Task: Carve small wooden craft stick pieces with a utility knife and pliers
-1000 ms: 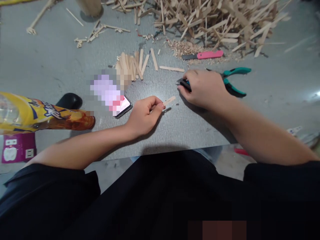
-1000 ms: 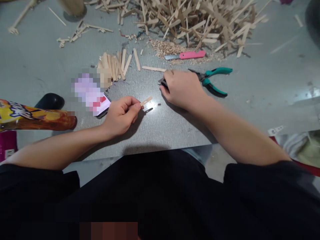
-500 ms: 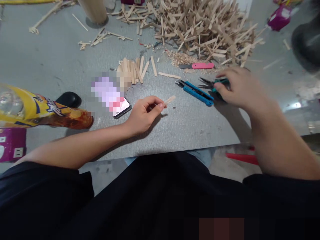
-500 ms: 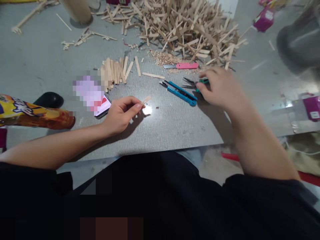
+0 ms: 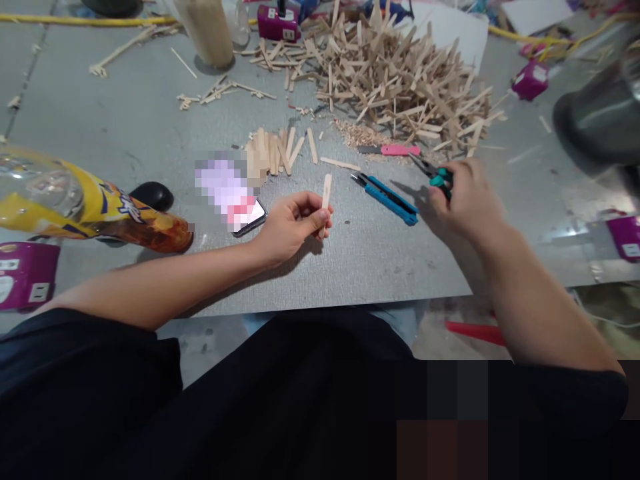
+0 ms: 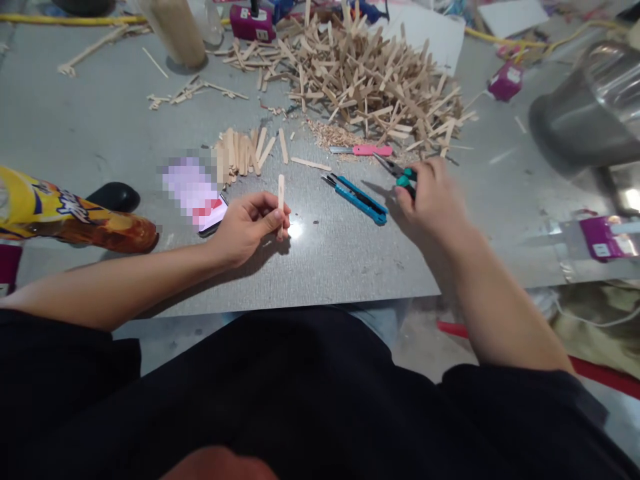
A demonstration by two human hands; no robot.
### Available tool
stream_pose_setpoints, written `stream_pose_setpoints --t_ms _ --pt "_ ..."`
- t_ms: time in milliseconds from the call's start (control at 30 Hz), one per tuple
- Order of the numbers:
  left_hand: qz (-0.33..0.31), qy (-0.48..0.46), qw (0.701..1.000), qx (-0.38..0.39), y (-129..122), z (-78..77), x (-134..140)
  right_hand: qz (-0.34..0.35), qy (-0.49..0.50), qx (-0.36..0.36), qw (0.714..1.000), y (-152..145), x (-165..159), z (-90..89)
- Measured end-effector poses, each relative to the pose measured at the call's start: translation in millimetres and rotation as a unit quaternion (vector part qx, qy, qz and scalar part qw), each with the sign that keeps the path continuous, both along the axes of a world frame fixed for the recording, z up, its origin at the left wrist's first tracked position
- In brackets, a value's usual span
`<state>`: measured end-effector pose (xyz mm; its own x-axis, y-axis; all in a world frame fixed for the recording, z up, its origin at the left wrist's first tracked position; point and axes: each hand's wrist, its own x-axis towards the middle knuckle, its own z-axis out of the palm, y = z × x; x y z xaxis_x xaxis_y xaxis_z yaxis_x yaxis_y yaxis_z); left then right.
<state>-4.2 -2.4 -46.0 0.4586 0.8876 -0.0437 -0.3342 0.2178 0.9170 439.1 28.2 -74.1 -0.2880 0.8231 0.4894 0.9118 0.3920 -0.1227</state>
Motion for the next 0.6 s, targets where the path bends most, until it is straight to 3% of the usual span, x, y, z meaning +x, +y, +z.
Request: stream_pose_setpoints --t_ms 167,300,400,600 --pt "0.008 -0.05 0.999 -0.006 -0.9 3.5 1.2 0.107 -0.016 0.011 0.994 0.5 -88.1 31.4" --pt "0.022 -0.087 0.996 -0.019 1.3 4.9 3.4 0.176 0.019 0.016 0.984 2.5 -150.4 38.5" --pt "0.026 -0.097 0.995 -0.024 3.6 4.9 4.7 0.213 0.038 0.016 0.976 3.2 -167.6 35.6" --pt "0.032 -0.097 0.995 -0.017 3.6 1.4 5.3 0.235 0.063 0.022 0.97 0.1 -166.4 24.3"
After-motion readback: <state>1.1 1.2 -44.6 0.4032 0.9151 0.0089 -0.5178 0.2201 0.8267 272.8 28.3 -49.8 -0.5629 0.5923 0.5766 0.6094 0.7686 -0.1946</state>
